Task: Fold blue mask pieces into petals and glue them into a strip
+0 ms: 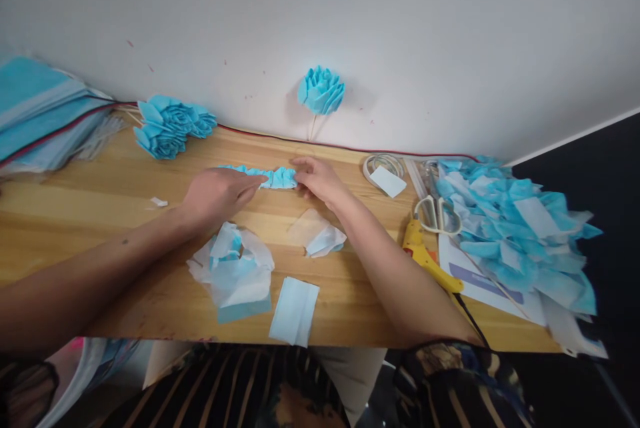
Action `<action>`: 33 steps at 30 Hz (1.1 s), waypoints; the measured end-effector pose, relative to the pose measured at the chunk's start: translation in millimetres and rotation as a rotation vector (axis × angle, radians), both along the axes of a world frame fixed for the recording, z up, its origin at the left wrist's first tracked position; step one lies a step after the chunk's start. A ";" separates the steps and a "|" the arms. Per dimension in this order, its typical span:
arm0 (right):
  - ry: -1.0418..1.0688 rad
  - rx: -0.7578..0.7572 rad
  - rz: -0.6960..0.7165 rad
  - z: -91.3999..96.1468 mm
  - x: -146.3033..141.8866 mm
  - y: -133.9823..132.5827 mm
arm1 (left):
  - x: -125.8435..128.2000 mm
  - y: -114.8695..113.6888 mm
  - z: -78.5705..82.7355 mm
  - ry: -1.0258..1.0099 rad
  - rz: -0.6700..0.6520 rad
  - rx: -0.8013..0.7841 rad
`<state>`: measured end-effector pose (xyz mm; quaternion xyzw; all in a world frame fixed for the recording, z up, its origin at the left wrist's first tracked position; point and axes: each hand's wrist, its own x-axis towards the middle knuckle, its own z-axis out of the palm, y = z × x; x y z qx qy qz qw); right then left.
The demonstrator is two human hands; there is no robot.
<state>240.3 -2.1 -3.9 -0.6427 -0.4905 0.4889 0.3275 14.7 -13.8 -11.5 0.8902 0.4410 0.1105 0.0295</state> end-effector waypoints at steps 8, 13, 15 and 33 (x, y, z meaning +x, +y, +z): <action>-0.060 -0.028 0.018 2.5 -0.9 -0.1 | 18.8 -5.3 9.5 0.233 -0.051 -0.076; -0.080 -0.032 0.052 2.3 -1.0 0.0 | 27.9 -5.1 19.2 0.343 -0.043 -0.145; -0.080 -0.047 0.058 5.3 0.6 -0.6 | 29.6 -4.0 20.6 0.356 -0.038 -0.146; -0.536 0.512 0.335 12.0 27.7 2.9 | 30.7 -2.5 18.1 0.394 -0.067 -0.182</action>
